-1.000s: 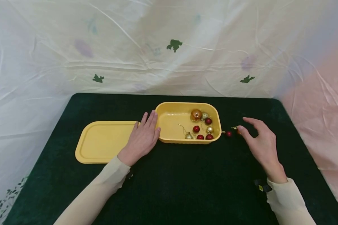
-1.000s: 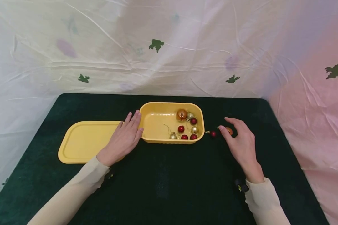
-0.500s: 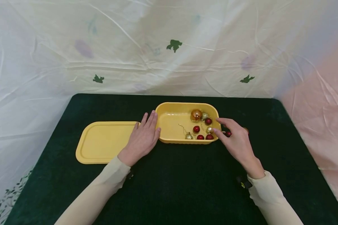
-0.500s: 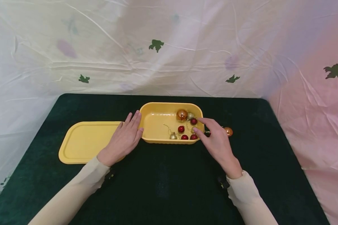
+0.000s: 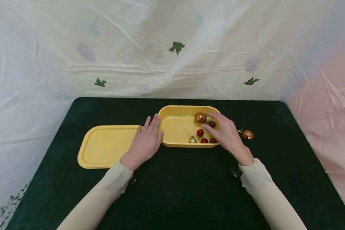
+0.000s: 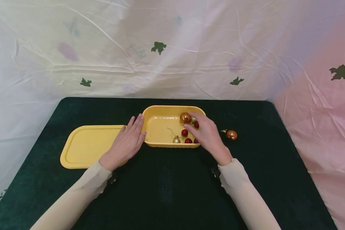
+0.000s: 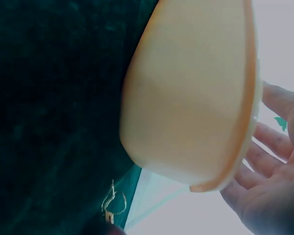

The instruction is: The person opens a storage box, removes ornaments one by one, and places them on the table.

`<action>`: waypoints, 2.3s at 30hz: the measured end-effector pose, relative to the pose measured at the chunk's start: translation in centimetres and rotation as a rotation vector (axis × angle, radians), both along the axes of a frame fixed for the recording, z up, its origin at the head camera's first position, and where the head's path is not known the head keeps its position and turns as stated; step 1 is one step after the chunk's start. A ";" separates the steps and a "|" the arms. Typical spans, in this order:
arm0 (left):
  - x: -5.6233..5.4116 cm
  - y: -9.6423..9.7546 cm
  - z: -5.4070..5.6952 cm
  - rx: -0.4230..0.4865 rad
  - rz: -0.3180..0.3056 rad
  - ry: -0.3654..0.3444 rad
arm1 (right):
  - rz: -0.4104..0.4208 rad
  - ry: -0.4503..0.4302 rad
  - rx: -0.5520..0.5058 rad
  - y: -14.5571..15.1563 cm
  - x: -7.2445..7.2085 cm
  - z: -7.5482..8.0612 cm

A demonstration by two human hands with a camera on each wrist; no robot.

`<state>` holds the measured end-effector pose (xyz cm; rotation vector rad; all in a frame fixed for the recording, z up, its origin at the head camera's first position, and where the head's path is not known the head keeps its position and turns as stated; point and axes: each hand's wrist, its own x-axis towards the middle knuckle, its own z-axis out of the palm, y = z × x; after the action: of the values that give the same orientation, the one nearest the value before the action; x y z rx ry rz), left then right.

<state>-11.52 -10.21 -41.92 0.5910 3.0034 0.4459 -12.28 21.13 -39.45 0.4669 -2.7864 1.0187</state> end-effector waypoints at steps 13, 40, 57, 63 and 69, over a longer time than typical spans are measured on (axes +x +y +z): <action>0.0 0.0 0.0 0.012 0.003 -0.008 | -0.019 -0.133 0.126 -2.1 -3.0 -0.2; 0.0 0.1 0.1 0.023 0.003 -0.014 | 0.005 -0.214 0.199 -2.6 -4.7 -1.0; -0.1 0.2 0.0 0.013 0.006 -0.003 | -0.061 -0.071 0.027 -0.7 -1.5 0.7; -0.2 0.2 -0.2 0.014 0.003 0.010 | -0.088 -0.033 -0.014 0.3 0.1 1.6; -0.1 0.3 -0.2 0.009 0.004 0.011 | -0.094 0.028 -0.059 1.6 1.6 2.4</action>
<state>-11.63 -9.95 -42.11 0.5905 3.0146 0.4579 -10.66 22.72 -37.05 0.3363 -2.7169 1.0625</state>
